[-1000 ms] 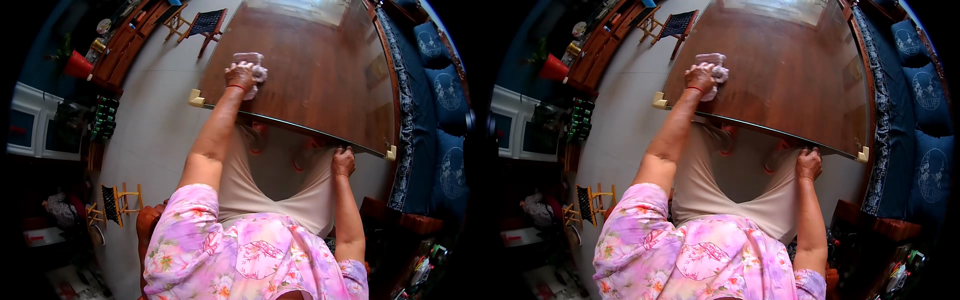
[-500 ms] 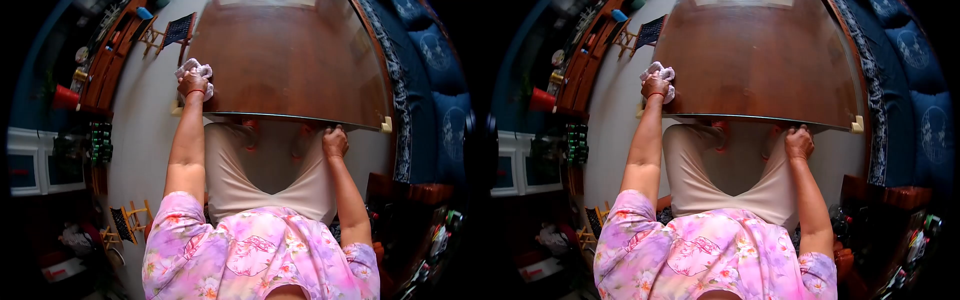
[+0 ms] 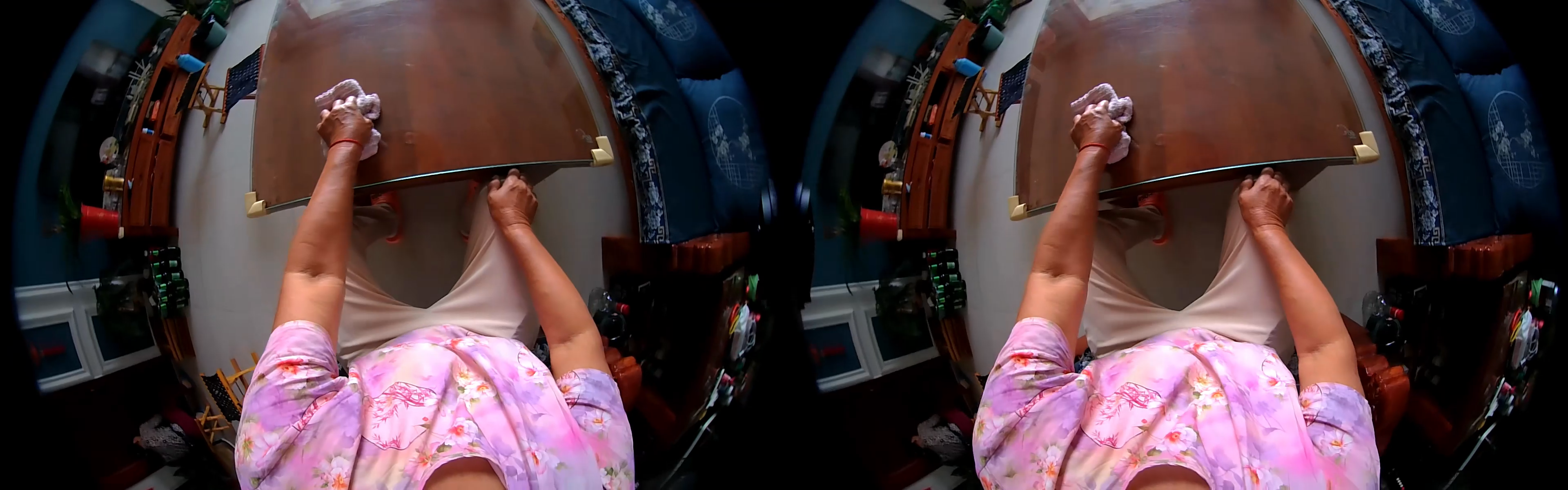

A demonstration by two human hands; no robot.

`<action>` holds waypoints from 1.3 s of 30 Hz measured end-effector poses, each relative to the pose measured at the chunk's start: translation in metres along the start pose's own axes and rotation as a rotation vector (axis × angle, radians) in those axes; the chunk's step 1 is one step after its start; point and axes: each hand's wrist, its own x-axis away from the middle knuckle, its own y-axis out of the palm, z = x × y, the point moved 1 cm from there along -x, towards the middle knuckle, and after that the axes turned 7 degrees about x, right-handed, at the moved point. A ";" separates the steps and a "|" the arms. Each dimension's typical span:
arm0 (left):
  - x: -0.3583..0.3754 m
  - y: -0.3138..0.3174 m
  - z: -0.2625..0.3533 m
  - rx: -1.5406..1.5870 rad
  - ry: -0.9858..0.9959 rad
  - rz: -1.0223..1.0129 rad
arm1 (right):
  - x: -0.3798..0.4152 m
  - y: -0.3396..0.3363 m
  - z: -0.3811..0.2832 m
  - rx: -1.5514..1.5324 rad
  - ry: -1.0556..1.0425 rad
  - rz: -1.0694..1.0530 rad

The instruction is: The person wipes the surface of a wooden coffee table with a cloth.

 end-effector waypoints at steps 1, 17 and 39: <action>0.000 0.006 0.009 0.006 0.040 0.041 | 0.000 0.001 0.001 0.000 -0.008 0.012; 0.037 0.019 0.201 0.134 0.488 -0.064 | 0.001 -0.004 0.002 -0.114 -0.036 0.107; 0.067 0.045 0.368 0.311 0.945 -0.146 | 0.001 -0.014 0.001 -0.591 0.139 -0.316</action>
